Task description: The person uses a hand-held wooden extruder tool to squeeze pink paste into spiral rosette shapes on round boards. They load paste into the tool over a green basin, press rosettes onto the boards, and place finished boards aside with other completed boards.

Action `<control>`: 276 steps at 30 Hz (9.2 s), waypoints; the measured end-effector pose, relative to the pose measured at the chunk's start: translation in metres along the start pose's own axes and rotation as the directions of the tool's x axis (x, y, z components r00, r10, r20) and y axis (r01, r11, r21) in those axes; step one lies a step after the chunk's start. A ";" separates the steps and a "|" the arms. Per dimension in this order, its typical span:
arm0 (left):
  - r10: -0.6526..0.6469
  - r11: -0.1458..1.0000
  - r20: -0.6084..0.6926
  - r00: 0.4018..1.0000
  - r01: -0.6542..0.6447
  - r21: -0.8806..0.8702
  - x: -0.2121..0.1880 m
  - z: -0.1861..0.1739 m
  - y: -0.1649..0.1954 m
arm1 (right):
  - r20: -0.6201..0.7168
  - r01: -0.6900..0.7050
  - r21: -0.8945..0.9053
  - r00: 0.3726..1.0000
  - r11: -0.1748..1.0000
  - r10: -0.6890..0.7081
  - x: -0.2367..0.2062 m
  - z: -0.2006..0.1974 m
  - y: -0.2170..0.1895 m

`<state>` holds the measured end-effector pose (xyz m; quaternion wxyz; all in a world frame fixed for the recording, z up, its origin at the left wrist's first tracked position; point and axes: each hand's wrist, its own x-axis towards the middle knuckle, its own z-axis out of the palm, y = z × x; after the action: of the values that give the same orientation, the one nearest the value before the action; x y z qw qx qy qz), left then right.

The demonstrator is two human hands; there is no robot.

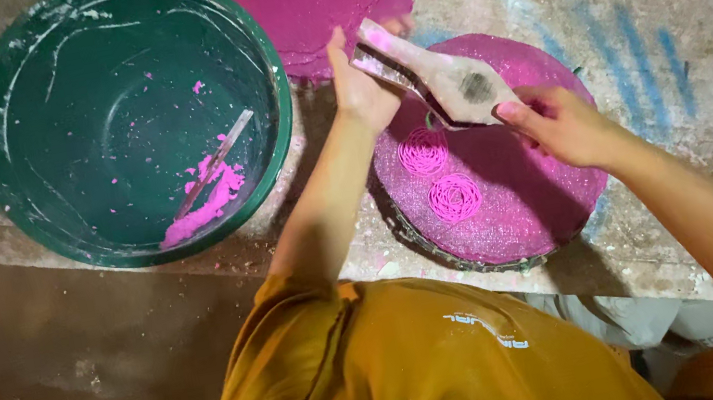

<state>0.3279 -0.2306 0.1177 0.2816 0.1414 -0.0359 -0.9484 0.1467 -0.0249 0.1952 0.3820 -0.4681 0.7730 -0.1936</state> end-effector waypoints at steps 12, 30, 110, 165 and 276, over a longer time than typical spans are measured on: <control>-0.037 0.414 -0.146 0.989 0.148 0.898 -0.021 -0.077 -0.020 | -0.088 0.057 0.133 0.995 0.990 -0.045 0.017 -0.001 0.028; 0.355 0.934 0.279 0.893 -0.322 -0.156 0.099 0.008 0.012 | -0.114 -0.053 -0.101 0.993 0.993 0.042 0.067 -0.023 -0.008; -0.266 0.629 0.150 0.952 0.054 0.775 -0.408 -0.145 0.416 | 0.464 0.588 -0.773 0.269 -0.238 -0.844 0.126 0.184 -0.363; 0.847 -0.037 0.199 0.493 -0.319 0.947 -0.320 -0.187 0.302 | -0.336 0.317 0.107 0.904 0.943 -0.265 0.103 0.144 -0.153; 0.590 -0.413 0.386 0.710 -0.146 0.899 -0.374 -0.097 0.367 | 0.317 0.685 -0.689 0.578 0.236 -0.752 0.014 0.214 -0.502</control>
<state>0.8481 -0.3335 0.1717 0.3783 0.4140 -0.7513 -0.3479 0.5969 -0.2689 0.3833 -0.0143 -0.8721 0.4885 -0.0244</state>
